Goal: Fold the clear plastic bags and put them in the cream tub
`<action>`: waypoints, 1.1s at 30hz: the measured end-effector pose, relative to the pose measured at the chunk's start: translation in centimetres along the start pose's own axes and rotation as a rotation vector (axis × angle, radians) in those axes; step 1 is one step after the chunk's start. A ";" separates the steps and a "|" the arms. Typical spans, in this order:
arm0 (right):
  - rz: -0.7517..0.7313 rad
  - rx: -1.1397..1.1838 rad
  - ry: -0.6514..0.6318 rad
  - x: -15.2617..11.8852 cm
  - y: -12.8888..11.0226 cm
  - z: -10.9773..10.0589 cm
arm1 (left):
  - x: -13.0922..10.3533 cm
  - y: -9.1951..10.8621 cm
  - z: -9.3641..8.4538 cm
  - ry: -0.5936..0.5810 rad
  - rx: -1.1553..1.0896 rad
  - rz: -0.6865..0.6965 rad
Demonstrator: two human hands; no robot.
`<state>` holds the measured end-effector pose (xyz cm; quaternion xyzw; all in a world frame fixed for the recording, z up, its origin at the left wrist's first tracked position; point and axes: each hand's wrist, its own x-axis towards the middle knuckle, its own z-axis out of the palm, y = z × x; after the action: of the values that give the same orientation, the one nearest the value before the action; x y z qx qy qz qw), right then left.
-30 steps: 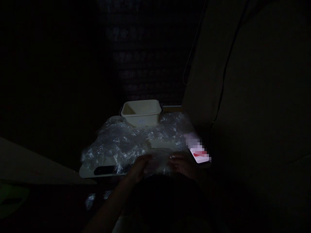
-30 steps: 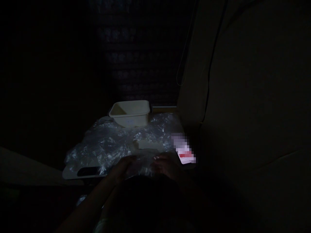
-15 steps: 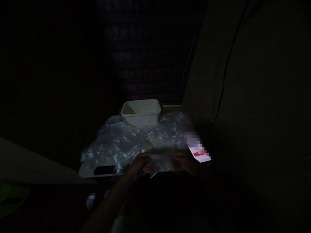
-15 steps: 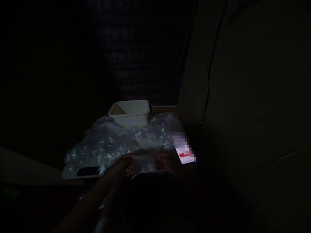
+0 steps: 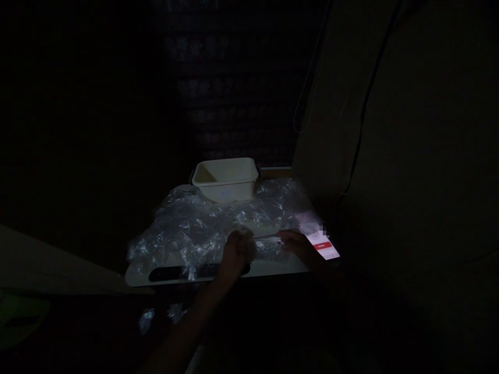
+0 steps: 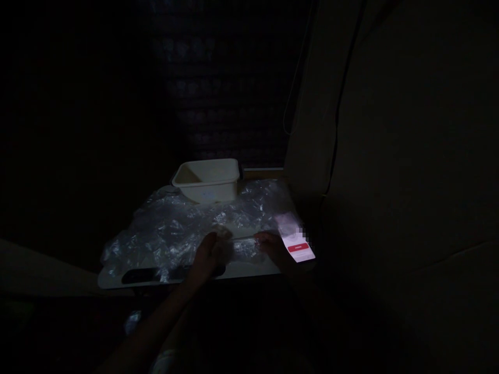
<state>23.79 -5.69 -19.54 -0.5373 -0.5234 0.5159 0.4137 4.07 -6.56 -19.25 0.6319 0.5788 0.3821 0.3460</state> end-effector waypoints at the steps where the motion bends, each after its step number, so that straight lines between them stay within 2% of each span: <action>1: -0.067 -0.106 0.047 -0.2 -0.1 -0.1 | -0.3 0.2 0.1 -0.010 0.107 0.099; 4: -0.236 -0.428 0.216 -0.8 -0.5 0.0 | -1.3 0.7 0.3 -0.112 0.502 0.398; 6: -0.321 -0.607 0.273 -1.2 -0.8 0.6 | -1.8 0.7 0.5 -0.167 0.693 0.485; 8: -0.403 -0.739 0.237 -1.6 -1.0 1.7 | -2.1 0.5 0.7 -0.184 0.827 0.518; 10: -0.466 -0.829 0.140 -2.0 -1.1 3.3 | -2.3 0.0 0.7 -0.194 0.909 0.524; 14: -0.540 -0.998 -0.020 -2.5 -0.9 6.4 | -2.5 -0.9 0.6 -0.241 0.964 0.556; 18: -0.538 -1.088 -0.075 -2.4 -0.5 7.7 | -2.6 -1.4 0.4 -0.259 0.958 0.594; 23: -0.538 -1.139 -0.092 -2.6 0.1 7.3 | -2.7 -1.3 0.3 -0.271 0.964 0.591; 33: -0.462 -1.181 -0.005 -3.1 1.1 5.0 | -2.8 -1.2 0.4 -0.248 1.016 0.576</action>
<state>19.28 -9.32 -20.86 -0.5470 -0.8232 0.0388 0.1473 3.80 -9.22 -20.69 0.8897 0.4497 0.0592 -0.0520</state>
